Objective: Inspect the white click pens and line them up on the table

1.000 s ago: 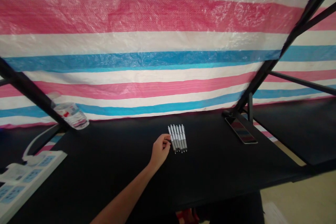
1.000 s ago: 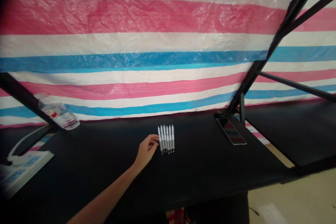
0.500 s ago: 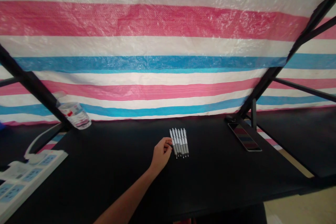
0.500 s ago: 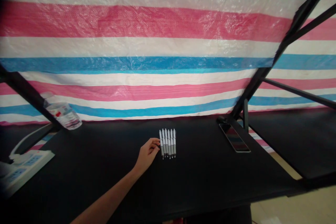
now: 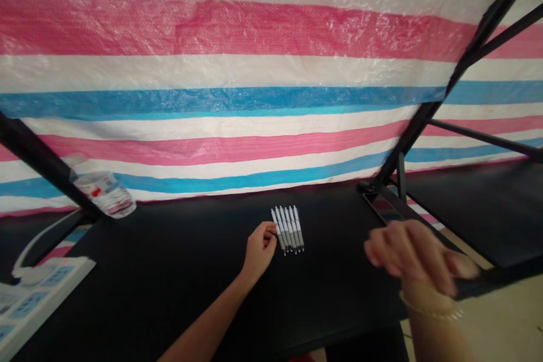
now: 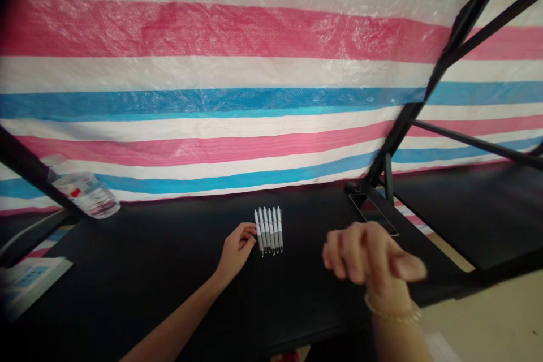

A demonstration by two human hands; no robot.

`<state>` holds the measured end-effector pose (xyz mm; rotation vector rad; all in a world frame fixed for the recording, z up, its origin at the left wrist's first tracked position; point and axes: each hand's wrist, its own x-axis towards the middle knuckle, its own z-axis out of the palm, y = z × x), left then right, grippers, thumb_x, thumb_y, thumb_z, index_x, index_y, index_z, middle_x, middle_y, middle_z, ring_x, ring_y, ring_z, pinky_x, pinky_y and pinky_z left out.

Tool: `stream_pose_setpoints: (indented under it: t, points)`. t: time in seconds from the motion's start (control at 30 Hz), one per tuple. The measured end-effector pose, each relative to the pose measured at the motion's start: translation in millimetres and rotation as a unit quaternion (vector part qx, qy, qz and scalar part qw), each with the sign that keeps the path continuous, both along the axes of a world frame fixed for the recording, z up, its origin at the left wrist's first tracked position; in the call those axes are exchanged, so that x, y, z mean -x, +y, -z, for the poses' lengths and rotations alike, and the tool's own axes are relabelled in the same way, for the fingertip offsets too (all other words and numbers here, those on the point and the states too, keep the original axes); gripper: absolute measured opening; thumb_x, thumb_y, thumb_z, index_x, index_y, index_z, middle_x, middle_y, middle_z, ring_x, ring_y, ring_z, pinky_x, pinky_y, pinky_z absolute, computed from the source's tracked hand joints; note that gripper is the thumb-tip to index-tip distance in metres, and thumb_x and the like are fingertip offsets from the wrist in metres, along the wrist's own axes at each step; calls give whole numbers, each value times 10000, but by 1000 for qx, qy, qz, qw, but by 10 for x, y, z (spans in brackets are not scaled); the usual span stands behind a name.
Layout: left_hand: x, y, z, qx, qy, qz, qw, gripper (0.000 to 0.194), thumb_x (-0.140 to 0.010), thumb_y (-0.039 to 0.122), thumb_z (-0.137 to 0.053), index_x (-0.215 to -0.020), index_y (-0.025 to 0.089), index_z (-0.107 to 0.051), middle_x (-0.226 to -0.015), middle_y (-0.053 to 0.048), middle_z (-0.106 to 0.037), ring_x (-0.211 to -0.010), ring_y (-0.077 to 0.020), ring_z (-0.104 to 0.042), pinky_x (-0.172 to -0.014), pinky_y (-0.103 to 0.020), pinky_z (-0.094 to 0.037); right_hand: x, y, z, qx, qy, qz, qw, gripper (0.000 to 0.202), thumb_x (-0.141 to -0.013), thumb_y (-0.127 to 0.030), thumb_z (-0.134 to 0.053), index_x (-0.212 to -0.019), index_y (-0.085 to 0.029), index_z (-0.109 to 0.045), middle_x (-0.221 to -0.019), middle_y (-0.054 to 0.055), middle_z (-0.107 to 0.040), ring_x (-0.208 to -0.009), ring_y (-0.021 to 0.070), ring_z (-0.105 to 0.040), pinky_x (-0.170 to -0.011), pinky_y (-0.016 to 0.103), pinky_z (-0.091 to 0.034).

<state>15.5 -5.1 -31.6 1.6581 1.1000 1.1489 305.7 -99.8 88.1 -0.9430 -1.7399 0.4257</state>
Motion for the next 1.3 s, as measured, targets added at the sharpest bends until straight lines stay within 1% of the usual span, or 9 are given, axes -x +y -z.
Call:
stream_pose_setpoints:
  t: [0.07, 0.13, 0.2, 0.3, 0.47, 0.63, 0.93, 1.17, 1.3]
  points:
    - [-3, -1, 2, 5, -2, 1, 1000, 254, -779, 102, -563, -978, 184, -697, -903, -51, -709, -772, -172, -677, -652, -268, -555, 159, 163, -27, 65, 31, -133, 988, 787, -931, -745, -230, -471, -228, -605, -559, 39, -614, -571, 144, -618, -640, 355, -517]
    - [-5, -1, 9, 10, -5, 0, 1000, 257, -780, 107, -562, -986, 186, -694, -907, -48, -707, -770, -167, -676, -644, -260, -557, 389, 379, 32, 100, 24, -136, 985, 603, -931, -661, -417, -677, -210, -726, -736, 77, -718, -712, 213, -683, -687, 386, -548]
    - [-4, 1, 16, 13, -7, -2, 1000, 266, -779, 112, -562, -1003, 185, -688, -922, -53, -705, -775, -169, -678, -632, -256, -562, 623, 595, 170, 130, 5, -120, 984, 363, -933, -473, -540, -867, -199, -769, -865, 86, -750, -800, 232, -700, -740, 376, -554]
    - [3, 14, 15, 10, -7, -1, 1000, 269, -794, 124, -556, -1028, 181, -676, -934, -61, -703, -784, -182, -687, -608, -262, -573, 871, 829, 440, 135, -27, -80, 987, 179, -871, -284, -618, -934, -224, -774, -875, 49, -747, -788, 208, -674, -732, 328, -536]
    - [20, 47, -24, -26, 10, -8, 1000, 297, -783, 52, -527, -998, 189, -680, -959, -65, -708, -898, -208, -695, -788, -350, -600, 936, 939, 811, 102, -41, -13, 994, 213, -820, -154, -593, -924, -239, -758, -844, 32, -724, -789, 200, -652, -750, 324, -516]
    - [27, 46, -19, -63, 37, 2, 997, 453, -714, -32, -512, -1039, 221, -701, -1077, -64, -703, -1041, -234, -667, -956, -428, -558, 821, 980, 1029, 85, 1, 85, 993, 212, -865, -178, -536, -949, -215, -727, -783, 34, -705, -712, 193, -649, -693, 317, -521]
    - [47, 56, 50, -90, 104, 7, 990, 500, -733, -46, -482, -1109, 232, -662, -1136, -83, -679, -1086, -264, -646, -967, -466, -553, 716, 1015, 1087, 92, 62, 171, 979, 183, -893, -235, -526, -919, -218, -706, -777, 33, -693, -743, 214, -656, -668, 314, -504]
    - [50, 8, 59, -135, 171, 58, 974, 612, -782, -62, -432, -1283, 252, -591, -1320, -88, -648, -1305, -288, -522, -1129, -533, -430, 748, 968, 1059, 110, 68, 158, 979, 176, -907, -251, -529, -886, -230, -702, -791, 39, -684, -764, 225, -650, -683, 326, -495]
    - [84, -4, 81, -149, 217, 79, 962, 688, -804, -78, -395, -1404, 241, -503, -1393, -89, -608, -1369, -275, -452, -1147, -503, -421, 767, 937, 1042, 127, 76, 137, 979, 163, -887, -251, -553, -882, -229, -714, -776, 36, -684, -755, 226, -639, -682, 327, -482]
